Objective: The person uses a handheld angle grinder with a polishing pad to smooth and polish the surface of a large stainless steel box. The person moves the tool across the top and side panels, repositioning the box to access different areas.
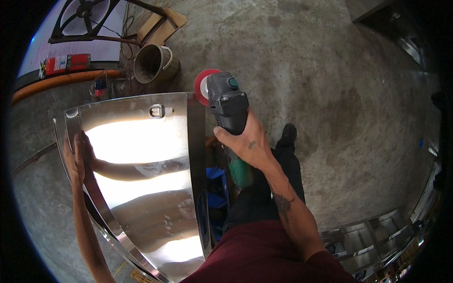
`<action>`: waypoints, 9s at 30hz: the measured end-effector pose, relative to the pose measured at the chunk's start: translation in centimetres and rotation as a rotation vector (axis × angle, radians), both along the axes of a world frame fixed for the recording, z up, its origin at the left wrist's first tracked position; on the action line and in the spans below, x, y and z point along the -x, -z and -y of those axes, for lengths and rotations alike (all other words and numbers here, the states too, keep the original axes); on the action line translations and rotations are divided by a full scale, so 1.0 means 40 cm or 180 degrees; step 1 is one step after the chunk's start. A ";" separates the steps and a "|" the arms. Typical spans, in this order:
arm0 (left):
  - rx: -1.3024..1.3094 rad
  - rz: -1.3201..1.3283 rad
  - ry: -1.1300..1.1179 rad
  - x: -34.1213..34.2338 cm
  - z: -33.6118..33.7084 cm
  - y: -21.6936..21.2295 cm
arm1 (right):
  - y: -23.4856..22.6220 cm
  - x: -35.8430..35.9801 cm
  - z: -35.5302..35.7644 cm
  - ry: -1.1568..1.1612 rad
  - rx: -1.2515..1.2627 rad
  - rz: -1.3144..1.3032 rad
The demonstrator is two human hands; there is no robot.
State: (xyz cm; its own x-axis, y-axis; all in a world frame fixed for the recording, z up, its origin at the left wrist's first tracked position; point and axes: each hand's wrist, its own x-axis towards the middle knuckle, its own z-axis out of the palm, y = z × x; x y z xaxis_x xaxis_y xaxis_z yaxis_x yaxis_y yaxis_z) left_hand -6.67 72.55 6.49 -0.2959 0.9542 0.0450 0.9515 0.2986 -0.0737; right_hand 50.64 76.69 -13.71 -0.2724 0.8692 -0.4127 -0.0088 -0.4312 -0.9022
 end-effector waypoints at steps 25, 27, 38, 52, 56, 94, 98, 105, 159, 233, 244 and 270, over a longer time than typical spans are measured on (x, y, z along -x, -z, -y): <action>-0.0138 0.0275 0.0078 -0.062 -0.015 0.002 | 0.009 0.011 0.020 0.0079 0.0176 -0.0342; -0.0116 0.0224 0.0090 -0.059 -0.014 0.000 | -0.009 0.010 0.018 0.0055 0.0112 -0.0419; -0.0133 -0.0140 -0.0082 -0.021 -0.008 0.008 | 0.188 0.011 -0.003 0.0104 0.0583 0.0054; 0.0669 0.0227 0.1616 -0.824 -0.188 0.191 | 0.198 -0.082 -0.071 -0.0442 0.1019 0.0243; 0.1070 0.0063 0.1467 -0.807 -0.224 0.267 | 0.196 -0.093 -0.095 -0.0582 0.0954 0.0415; 0.1457 0.1797 0.0745 -1.010 0.204 0.346 | 0.076 -0.061 -0.159 -0.1579 0.0607 0.0412; 0.1579 0.2028 0.0009 -1.058 0.323 0.342 | 0.043 0.018 -0.173 -0.1856 0.0361 0.0473; 0.2343 0.2416 -0.1116 -1.121 0.614 0.394 | 0.078 0.093 -0.165 -0.1962 0.0497 0.0462; -0.0996 0.0693 -0.0246 0.164 0.056 0.061 | -0.482 0.234 -0.061 -0.1057 -0.0064 0.1943; -0.1060 0.0736 -0.0550 0.124 0.047 0.059 | -0.454 0.249 -0.042 -0.0919 -0.0363 0.2449; -0.1064 0.0815 -0.0444 0.122 0.051 0.045 | -0.471 0.267 -0.040 -0.0900 -0.0447 0.2402; -0.1031 0.0761 -0.0496 0.130 0.058 0.049 | -0.461 0.252 -0.035 -0.0811 -0.0486 0.2255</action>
State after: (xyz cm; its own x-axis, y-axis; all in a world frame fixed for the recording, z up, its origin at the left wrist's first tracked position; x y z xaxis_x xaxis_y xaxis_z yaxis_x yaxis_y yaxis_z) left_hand -11.85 70.23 4.54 -0.4738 0.8451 0.2476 0.8722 0.4114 0.2647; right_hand 40.56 78.10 4.72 -0.1871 0.8765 -0.4436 0.6765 -0.2125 -0.7051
